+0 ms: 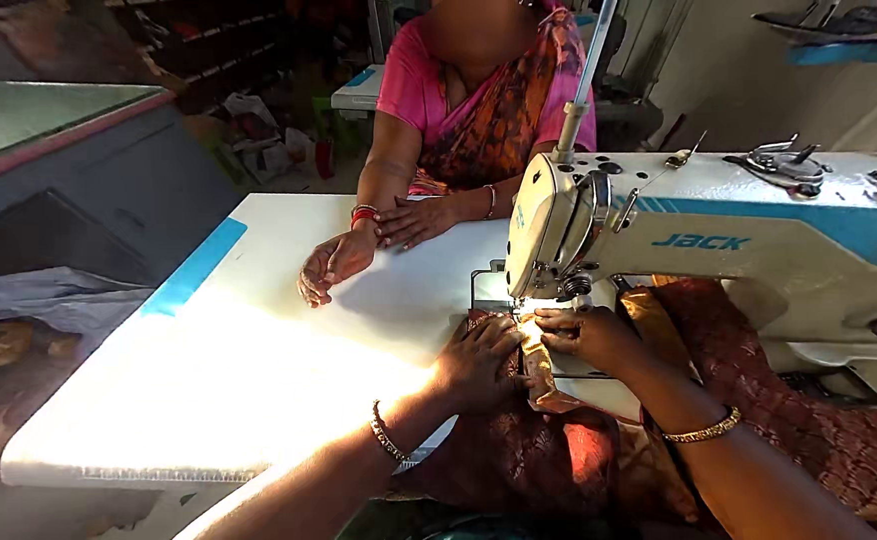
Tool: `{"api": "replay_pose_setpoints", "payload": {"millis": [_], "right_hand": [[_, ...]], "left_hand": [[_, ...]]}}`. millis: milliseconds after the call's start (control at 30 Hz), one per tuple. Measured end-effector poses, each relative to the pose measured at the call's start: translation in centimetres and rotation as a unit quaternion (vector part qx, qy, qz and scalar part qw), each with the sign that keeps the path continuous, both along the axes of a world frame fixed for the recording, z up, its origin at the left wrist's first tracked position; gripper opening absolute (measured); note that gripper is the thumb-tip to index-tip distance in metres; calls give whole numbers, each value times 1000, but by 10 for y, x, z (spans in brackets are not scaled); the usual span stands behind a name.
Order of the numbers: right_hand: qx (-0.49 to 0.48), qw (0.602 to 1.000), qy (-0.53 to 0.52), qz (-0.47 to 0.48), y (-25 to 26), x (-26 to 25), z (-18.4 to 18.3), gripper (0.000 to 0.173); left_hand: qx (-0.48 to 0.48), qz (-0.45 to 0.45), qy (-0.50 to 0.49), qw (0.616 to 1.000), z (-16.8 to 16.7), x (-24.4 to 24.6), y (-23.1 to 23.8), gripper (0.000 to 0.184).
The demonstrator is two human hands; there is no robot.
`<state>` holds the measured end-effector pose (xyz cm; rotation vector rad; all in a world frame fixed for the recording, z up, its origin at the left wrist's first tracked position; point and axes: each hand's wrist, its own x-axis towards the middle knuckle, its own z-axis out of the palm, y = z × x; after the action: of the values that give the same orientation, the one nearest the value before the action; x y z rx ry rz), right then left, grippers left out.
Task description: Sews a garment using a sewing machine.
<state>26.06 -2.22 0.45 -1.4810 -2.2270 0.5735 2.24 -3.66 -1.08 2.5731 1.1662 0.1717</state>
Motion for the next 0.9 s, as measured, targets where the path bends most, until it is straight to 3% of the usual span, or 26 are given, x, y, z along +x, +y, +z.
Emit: {"api": "replay_pose_setpoints", "payload": {"millis": [433,567,633,733,800,900], "right_hand": [[-31,999,-35,14,14,0,6,30],[-131,984,-107,-51,-21,-18,50,39],[-132,979,-131,-83,-55,-29,62,40],[-23,981,-170,-93,-109,-44,43,48],[93,978,-151,-112,-126,-44,11,36],[243,957,-116,-110,-129,-33,-23,20]], "left_hand": [[-10,3,10,1000,7,1,13,69],[-19,14,27,999,14,3,9,70],[-36,20,40,998,20,4,2,70],[-11,-8,-45,999,9,3,-15,53],[17,-26,-119,992,-4,3,-24,47],[21,-36,-142,989,-6,-1,-28,40]]}}
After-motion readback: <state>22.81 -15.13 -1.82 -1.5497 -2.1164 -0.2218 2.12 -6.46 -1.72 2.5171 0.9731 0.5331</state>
